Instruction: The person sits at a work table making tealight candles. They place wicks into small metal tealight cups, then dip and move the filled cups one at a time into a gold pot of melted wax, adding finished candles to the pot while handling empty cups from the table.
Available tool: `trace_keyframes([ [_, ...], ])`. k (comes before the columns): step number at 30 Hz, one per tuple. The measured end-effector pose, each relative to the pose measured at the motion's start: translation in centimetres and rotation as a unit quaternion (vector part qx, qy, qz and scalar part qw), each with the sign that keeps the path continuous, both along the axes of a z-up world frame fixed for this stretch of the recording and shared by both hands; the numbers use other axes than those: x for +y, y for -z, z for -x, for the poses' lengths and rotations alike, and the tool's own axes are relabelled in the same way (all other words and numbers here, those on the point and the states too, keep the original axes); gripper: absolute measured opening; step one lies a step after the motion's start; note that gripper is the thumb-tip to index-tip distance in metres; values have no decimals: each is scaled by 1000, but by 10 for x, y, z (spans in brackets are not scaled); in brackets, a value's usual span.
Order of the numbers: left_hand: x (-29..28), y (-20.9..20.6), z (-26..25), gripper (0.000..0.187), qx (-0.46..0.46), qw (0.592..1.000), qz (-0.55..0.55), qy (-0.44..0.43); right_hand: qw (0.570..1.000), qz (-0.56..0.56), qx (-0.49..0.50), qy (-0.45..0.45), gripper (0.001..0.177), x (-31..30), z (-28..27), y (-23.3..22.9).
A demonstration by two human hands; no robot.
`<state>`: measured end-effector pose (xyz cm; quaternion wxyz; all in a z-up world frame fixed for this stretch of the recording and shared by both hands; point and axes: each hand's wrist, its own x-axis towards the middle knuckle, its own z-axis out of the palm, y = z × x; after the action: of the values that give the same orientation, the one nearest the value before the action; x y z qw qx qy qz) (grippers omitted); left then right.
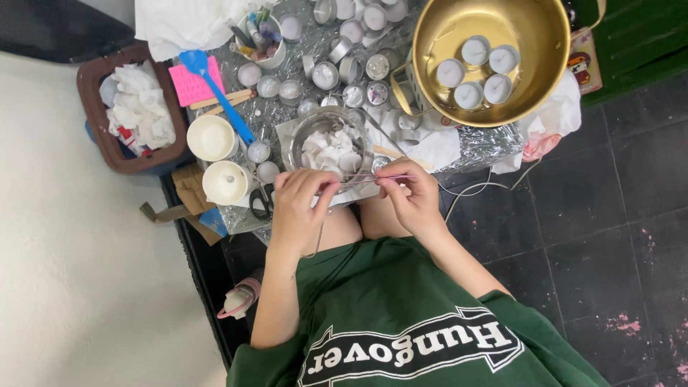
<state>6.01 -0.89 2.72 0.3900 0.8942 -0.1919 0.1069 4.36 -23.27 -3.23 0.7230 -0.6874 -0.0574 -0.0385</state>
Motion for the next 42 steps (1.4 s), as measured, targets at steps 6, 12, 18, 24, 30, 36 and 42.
trace_keyframes([
  [6, 18, 13, 4, 21, 9, 991, -91, -102, 989, 108, -96, 27, 9, -13, -5, -29],
  [12, 1, -15, 1, 26, -17, 987, -119, -110, 992, 56, -74, 89, 11, -112, 0, -66],
  [18, -1, -14, 7, 22, -10, 987, -122, -106, 860, 487, -122, 95, 16, -170, -92, -160],
  [24, 8, -12, 12, 20, 17, 982, -133, -131, 801, 564, -194, -55, 17, -183, -146, -145],
  [30, 16, -5, 10, 19, 26, 978, -140, -154, 779, 605, -146, -77, 18, -190, -157, -116],
  [36, 16, -5, 5, 17, 41, 978, -132, -156, 787, 601, -109, -93, 17, -189, -162, -115],
  [42, 18, -2, 5, 17, 42, 979, -124, -154, 760, 623, -156, -101, 20, -174, -166, -132],
])
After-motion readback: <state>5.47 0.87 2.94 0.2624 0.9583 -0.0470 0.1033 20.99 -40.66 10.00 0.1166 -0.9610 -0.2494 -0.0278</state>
